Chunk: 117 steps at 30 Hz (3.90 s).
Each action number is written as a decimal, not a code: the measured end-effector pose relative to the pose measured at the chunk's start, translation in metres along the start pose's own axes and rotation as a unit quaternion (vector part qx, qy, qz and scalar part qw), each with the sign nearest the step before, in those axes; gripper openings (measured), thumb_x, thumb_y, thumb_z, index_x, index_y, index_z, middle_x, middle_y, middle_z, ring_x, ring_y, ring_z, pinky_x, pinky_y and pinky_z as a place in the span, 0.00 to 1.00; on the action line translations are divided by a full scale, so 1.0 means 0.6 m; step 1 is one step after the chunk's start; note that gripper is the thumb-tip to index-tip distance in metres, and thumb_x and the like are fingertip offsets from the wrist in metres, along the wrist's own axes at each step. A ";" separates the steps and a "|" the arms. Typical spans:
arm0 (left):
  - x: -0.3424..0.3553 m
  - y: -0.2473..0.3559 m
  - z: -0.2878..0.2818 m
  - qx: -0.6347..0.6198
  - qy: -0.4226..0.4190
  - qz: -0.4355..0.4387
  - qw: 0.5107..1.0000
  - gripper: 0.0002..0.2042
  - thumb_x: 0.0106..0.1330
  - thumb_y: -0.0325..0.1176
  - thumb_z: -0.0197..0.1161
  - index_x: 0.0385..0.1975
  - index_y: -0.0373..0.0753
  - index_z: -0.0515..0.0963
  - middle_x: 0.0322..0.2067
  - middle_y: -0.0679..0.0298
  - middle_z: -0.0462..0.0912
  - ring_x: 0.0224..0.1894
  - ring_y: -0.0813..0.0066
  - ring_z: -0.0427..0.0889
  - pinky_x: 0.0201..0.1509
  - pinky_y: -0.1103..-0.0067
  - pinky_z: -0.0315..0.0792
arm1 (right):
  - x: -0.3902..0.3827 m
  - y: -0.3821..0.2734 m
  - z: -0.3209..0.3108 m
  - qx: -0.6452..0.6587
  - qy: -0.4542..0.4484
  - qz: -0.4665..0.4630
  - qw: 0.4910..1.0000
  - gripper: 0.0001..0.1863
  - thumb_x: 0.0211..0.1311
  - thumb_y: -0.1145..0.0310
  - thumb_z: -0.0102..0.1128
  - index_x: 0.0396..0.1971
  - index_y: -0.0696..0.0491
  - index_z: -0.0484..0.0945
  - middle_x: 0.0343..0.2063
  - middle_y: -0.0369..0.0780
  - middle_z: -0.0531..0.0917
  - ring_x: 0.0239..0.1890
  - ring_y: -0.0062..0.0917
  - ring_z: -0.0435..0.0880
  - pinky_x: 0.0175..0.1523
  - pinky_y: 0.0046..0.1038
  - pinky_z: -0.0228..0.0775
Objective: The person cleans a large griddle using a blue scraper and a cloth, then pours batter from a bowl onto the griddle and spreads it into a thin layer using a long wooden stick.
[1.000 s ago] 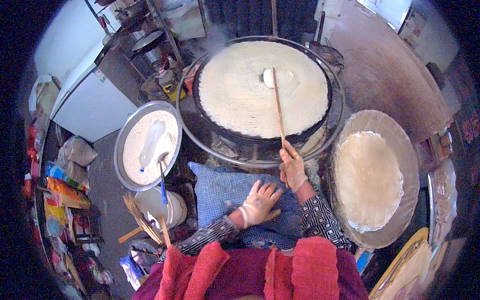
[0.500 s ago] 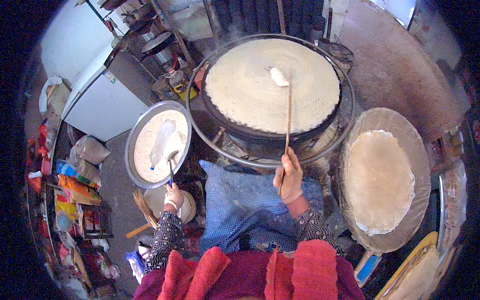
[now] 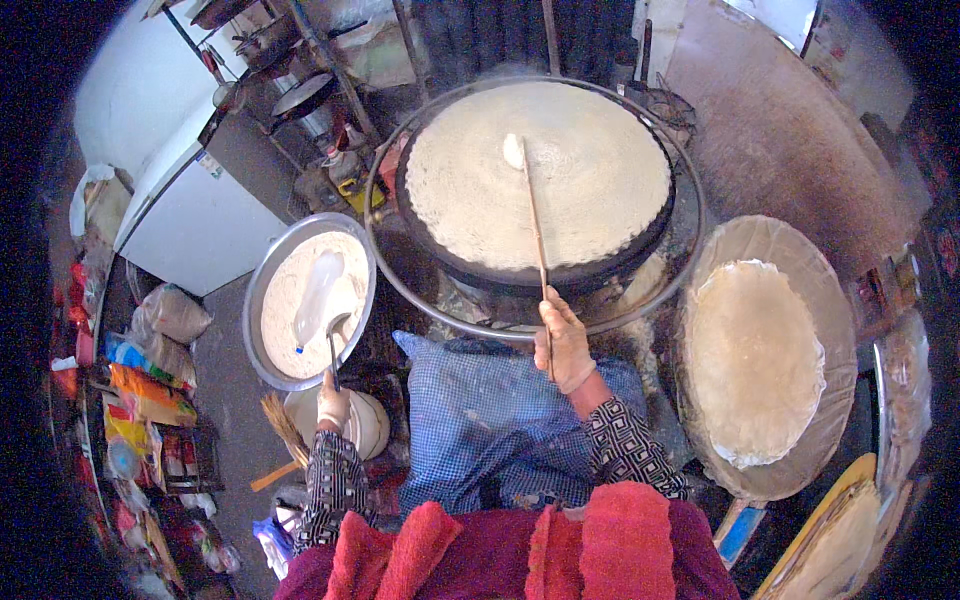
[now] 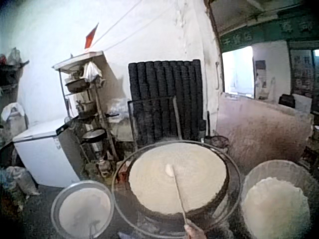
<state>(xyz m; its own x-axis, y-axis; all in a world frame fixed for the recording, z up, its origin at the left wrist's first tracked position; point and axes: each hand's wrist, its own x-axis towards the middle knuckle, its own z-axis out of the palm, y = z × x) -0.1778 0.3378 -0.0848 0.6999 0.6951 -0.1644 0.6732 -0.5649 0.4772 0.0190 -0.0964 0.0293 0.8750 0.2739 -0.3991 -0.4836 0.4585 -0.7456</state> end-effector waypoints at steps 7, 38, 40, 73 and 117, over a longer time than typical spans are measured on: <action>-0.196 0.031 -0.049 0.059 0.089 0.053 0.993 0.32 0.61 0.24 0.52 0.68 0.37 0.52 0.46 0.38 0.77 0.47 0.40 0.77 0.52 0.59 0.69 | -0.053 0.057 -0.013 -0.016 0.051 -0.092 0.994 0.21 0.69 0.59 0.50 0.60 0.44 0.68 0.13 0.31 0.71 0.10 0.16 0.66 0.14 0.20 0.60; -0.106 0.705 0.071 -0.626 -0.360 0.002 0.691 0.16 0.69 0.32 0.53 0.56 0.44 0.64 0.25 0.66 0.72 0.21 0.76 0.73 0.23 0.76 0.75 | -0.071 0.050 0.039 0.057 -0.020 0.062 0.996 0.21 0.70 0.59 0.50 0.62 0.40 0.66 0.13 0.31 0.68 0.09 0.15 0.64 0.14 0.22 0.57; -0.091 0.671 0.038 -0.623 -0.390 0.068 0.675 0.08 0.69 0.33 0.54 0.43 0.39 0.68 0.23 0.67 0.72 0.21 0.76 0.75 0.23 0.78 0.74 | -0.080 0.034 0.031 -0.065 -0.051 0.013 0.997 0.21 0.70 0.62 0.50 0.61 0.45 0.67 0.14 0.30 0.68 0.08 0.13 0.63 0.12 0.20 0.55; 0.077 0.081 -0.047 0.095 0.117 0.221 0.964 0.34 0.52 0.31 0.67 0.61 0.36 0.63 0.55 0.42 0.67 0.56 0.43 0.68 0.60 0.60 0.64 | 0.101 0.011 -0.099 -0.378 -0.082 -0.237 0.891 0.22 0.66 0.69 0.56 0.60 0.51 0.70 0.50 0.39 0.78 0.47 0.22 0.76 0.52 0.25 0.70; -0.207 0.367 0.088 0.289 -0.122 0.443 0.840 0.36 0.61 0.59 0.54 0.64 0.40 0.64 0.66 0.53 0.59 0.72 0.53 0.48 0.70 0.46 0.33 | -0.025 0.109 -0.011 -0.049 -0.059 -0.050 0.996 0.21 0.61 0.79 0.60 0.55 0.51 0.76 0.33 0.29 0.79 0.26 0.10 0.73 0.27 0.14 0.66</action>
<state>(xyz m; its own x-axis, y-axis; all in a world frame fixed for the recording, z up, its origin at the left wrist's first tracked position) -0.1036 0.1037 -0.0052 0.9678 -0.1837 -0.1719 -0.1832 -0.9829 0.0191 -0.0254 -0.0760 -0.0167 0.9074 0.3308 -0.2591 -0.3846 0.4052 -0.8294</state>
